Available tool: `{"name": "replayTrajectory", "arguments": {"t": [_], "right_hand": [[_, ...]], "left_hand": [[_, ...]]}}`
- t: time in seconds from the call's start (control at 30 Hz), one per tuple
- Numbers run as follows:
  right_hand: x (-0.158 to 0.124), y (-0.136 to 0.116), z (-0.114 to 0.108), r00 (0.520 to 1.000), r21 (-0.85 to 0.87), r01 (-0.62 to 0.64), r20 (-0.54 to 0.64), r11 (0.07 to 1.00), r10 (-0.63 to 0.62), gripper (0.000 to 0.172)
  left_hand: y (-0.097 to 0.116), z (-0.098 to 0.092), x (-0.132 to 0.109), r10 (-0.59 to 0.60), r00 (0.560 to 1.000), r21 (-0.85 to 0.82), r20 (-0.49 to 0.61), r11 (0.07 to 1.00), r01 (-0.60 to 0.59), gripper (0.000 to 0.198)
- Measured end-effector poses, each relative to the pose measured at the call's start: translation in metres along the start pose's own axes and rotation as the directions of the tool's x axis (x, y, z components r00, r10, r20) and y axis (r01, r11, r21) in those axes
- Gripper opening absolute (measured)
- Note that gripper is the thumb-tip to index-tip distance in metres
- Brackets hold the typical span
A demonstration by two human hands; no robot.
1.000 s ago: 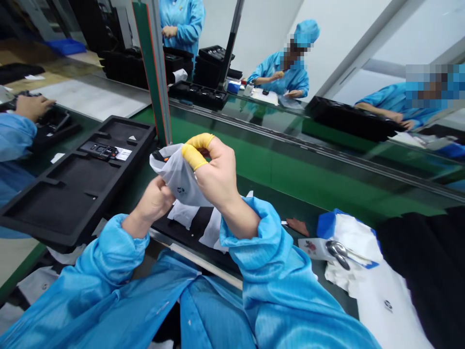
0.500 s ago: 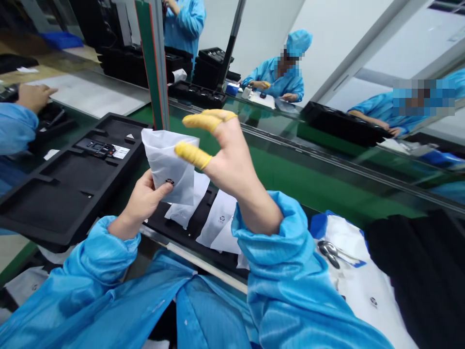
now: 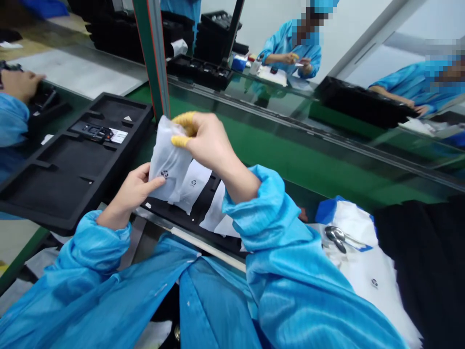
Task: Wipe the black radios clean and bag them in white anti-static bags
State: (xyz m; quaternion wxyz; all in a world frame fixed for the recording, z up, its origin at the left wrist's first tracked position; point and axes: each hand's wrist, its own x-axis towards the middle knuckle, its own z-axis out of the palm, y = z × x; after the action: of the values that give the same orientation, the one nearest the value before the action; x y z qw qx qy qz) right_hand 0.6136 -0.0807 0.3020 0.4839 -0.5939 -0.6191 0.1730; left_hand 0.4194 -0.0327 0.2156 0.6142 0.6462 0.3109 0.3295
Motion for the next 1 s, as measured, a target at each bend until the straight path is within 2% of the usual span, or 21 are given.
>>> {"name": "replayTrajectory", "arguments": {"t": [0.2,0.27,0.37,0.43,0.57,0.67,0.73,0.83,0.9,0.93,1.0], "right_hand": [[0.017,0.020,0.021,0.985,0.019,-0.041,-0.166,0.999,0.043,0.040],[0.020,0.026,0.024,0.983,0.025,-0.051,-0.178,0.998,0.055,0.048],[0.018,0.039,0.025,0.982,0.020,-0.094,-0.164,0.995,0.096,0.068],[0.013,0.048,0.023,0.984,0.006,-0.119,-0.133,0.993,0.119,0.073],[-0.009,0.049,0.007,0.991,-0.030,-0.107,-0.090,0.994,0.104,0.058],[-0.033,0.031,-0.014,0.990,-0.083,-0.122,-0.080,0.989,0.115,0.043],[-0.050,0.021,-0.032,0.979,-0.144,-0.195,-0.093,0.970,0.183,0.038],[-0.075,0.020,-0.061,0.925,-0.278,-0.373,-0.193,0.885,0.329,0.039],[-0.092,0.031,-0.076,0.880,-0.419,-0.475,-0.256,0.774,0.401,0.038],[-0.102,0.038,-0.081,0.849,-0.500,-0.528,-0.285,0.686,0.445,0.038],[-0.120,0.052,-0.084,0.746,-0.626,-0.638,-0.357,0.449,0.563,0.044]], "left_hand": [[-0.002,-0.027,0.000,-0.136,0.991,-0.053,0.000,0.989,0.136,0.058],[-0.005,-0.033,0.001,-0.167,0.986,-0.079,0.009,0.983,0.168,0.061],[-0.015,-0.035,0.007,-0.203,0.979,-0.096,0.022,0.974,0.204,0.067],[-0.024,-0.033,0.014,-0.274,0.962,0.010,0.012,0.962,0.274,0.068],[-0.042,-0.027,0.032,-0.390,0.917,0.328,-0.087,0.857,0.396,0.055],[-0.045,-0.022,0.040,-0.377,0.920,0.467,-0.108,0.797,0.382,0.046],[-0.042,-0.018,0.039,-0.348,0.931,0.564,-0.112,0.749,0.348,0.047],[-0.034,-0.011,0.032,-0.205,0.974,0.780,-0.096,0.593,0.201,0.050],[-0.031,-0.006,0.026,-0.063,0.997,0.883,-0.048,0.464,0.072,0.048],[-0.030,-0.004,0.023,0.004,1.000,0.903,-0.020,0.428,0.016,0.046],[-0.031,0.001,0.019,0.121,0.992,0.893,0.027,0.443,-0.078,0.044]]}}
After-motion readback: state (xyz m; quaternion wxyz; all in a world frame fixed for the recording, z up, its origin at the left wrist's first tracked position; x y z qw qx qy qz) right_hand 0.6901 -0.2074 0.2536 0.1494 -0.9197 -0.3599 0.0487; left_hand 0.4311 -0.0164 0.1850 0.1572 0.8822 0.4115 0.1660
